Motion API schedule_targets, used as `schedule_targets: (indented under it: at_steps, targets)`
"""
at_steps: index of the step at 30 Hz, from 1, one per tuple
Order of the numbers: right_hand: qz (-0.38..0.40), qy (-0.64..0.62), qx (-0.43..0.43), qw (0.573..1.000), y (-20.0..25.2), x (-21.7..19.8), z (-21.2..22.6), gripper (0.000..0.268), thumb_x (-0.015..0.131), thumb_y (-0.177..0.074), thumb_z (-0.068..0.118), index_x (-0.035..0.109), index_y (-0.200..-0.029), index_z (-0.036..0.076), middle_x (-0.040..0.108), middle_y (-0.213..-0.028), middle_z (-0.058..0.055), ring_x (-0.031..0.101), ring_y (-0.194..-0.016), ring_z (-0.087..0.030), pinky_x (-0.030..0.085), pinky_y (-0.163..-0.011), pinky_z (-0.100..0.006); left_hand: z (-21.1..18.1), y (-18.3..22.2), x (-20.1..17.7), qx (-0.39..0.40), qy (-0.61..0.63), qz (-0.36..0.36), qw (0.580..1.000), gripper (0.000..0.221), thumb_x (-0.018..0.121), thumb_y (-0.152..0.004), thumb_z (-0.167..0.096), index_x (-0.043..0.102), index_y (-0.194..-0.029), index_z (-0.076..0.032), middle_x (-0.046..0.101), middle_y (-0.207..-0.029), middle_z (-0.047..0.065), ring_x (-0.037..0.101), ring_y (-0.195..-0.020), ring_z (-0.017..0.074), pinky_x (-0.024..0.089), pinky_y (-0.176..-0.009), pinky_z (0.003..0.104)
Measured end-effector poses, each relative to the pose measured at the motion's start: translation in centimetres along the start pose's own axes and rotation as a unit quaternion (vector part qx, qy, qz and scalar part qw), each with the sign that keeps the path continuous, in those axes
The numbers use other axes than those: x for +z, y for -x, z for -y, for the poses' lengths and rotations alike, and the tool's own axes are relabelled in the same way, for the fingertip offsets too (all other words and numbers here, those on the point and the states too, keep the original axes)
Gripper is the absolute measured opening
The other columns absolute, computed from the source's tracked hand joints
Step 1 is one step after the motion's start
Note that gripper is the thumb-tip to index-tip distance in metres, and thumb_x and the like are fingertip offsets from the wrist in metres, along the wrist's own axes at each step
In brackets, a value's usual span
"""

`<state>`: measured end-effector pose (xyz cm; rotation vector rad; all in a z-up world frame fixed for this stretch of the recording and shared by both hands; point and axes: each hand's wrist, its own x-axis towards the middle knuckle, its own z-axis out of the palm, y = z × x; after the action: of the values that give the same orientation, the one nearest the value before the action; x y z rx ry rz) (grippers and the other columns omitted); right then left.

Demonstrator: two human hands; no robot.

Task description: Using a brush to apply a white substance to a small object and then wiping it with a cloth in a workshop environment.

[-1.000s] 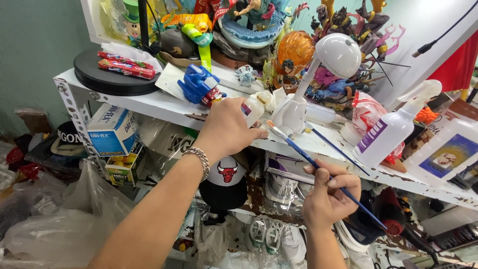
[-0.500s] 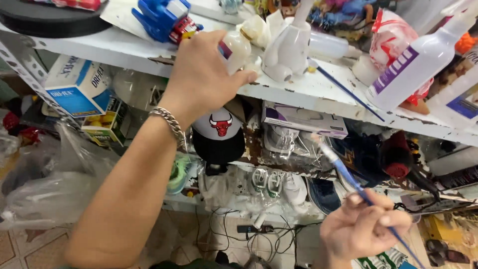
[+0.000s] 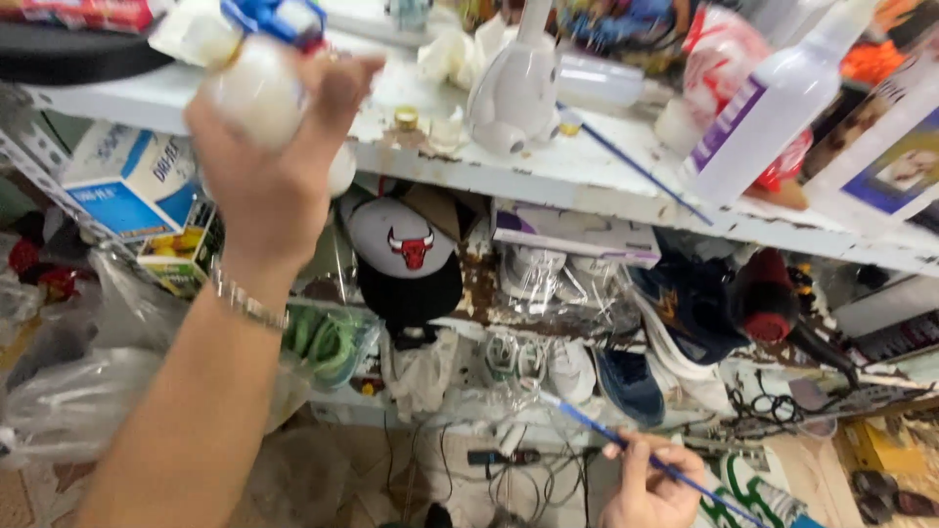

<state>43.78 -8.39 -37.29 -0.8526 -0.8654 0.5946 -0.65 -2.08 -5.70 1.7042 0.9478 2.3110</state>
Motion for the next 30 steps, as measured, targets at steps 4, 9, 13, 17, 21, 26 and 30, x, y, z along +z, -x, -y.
schedule_targets:
  at_steps: [4, 9, 13, 17, 21, 26, 30]
  targets:
    - [0.024, 0.174, 0.036, 0.984, -0.8, -3.8, -2.0, 0.014, 0.067, -0.135, 0.013, 0.054, -0.136, 0.009, 0.081, -0.114, -0.027, 0.074, -0.076, -0.029, 0.064, -0.089, -0.035, -2.5, 3.5, -0.8, -0.049, 0.011, -0.067, 0.996, 0.025, 0.094, -0.115, 0.003, 0.071, -0.109, -0.008, 0.085, -0.113, 0.014, 0.093, -0.116, 0.0275, 0.087, -0.111, 0.046]
    - [0.048, 0.199, 0.099, 0.974, -1.3, -1.4, -0.9, 0.016, 0.070, -0.133, 0.014, 0.058, -0.137, 0.003, 0.081, -0.113, -0.030, 0.081, -0.092, -0.036, 0.070, -0.096, -0.045, -3.7, 1.0, -0.4, -0.094, -0.331, 0.001, 0.939, 0.022, 0.111, -0.101, -0.022, 0.092, -0.110, -0.017, 0.092, -0.103, 0.002, 0.081, -0.081, 0.0133, 0.065, -0.067, 0.029]
    - [0.089, 0.193, 0.061, 0.975, -0.9, -1.9, -3.5, 0.021, 0.069, -0.129, 0.022, 0.062, -0.138, 0.004, 0.087, -0.105, -0.023, 0.083, -0.094, -0.028, 0.061, -0.098, -0.036, -1.2, -1.2, 0.4, -0.140, -0.395, 0.124, 0.900, 0.035, 0.109, -0.100, -0.030, 0.076, -0.097, -0.017, 0.082, -0.083, 0.001, 0.073, -0.076, 0.0249, 0.059, -0.072, 0.044]
    - [0.137, 0.193, 0.031, 0.971, -0.5, -1.5, -4.1, 0.046, 0.055, -0.135, 0.038, 0.072, -0.120, -0.003, 0.085, -0.092, -0.021, 0.082, -0.083, -0.029, 0.067, -0.089, -0.039, 0.4, -3.5, 1.5, -0.215, -0.483, 0.165, 0.833, 0.077, 0.100, -0.102, -0.046, 0.079, -0.164, -0.006, 0.091, -0.133, 0.012, 0.081, -0.129, 0.0442, 0.068, -0.103, 0.061]
    - [0.157, 0.097, 0.023, 0.983, -0.5, -3.1, -7.5, 0.034, 0.056, -0.134, 0.029, 0.072, -0.135, -0.001, 0.087, -0.097, -0.024, 0.087, -0.098, -0.037, 0.075, -0.100, -0.052, -1.8, -5.4, 3.0, -0.307, -0.513, 0.198, 0.777, 0.060, 0.098, -0.103, -0.048, 0.075, -0.145, -0.013, 0.086, -0.139, 0.010, 0.078, -0.134, 0.0410, 0.068, -0.105, 0.061]
    - [0.172, 0.065, 0.081, 0.980, -0.1, -5.0, -9.1, 0.032, 0.061, -0.130, 0.024, 0.075, -0.136, -0.004, 0.079, -0.089, -0.025, 0.082, -0.086, -0.035, 0.073, -0.094, -0.050, -2.5, -5.6, 3.3, -0.333, -0.530, 0.178, 0.759, 0.045, 0.105, -0.100, -0.052, 0.080, -0.114, -0.017, 0.090, -0.120, 0.006, 0.084, -0.117, 0.0396, 0.071, -0.094, 0.059]
    - [0.160, 0.076, 0.155, 0.972, -0.1, -7.0, -12.1, 0.034, 0.065, -0.129, 0.027, 0.077, -0.134, -0.004, 0.073, -0.079, -0.025, 0.073, -0.069, -0.032, 0.061, -0.074, -0.044, -2.3, -6.0, 3.0, -0.270, -0.536, 0.195, 0.776, 0.032, 0.102, -0.099, -0.036, 0.082, -0.114, -0.016, 0.089, -0.123, 0.008, 0.083, -0.117, 0.0422, 0.071, -0.091, 0.061]
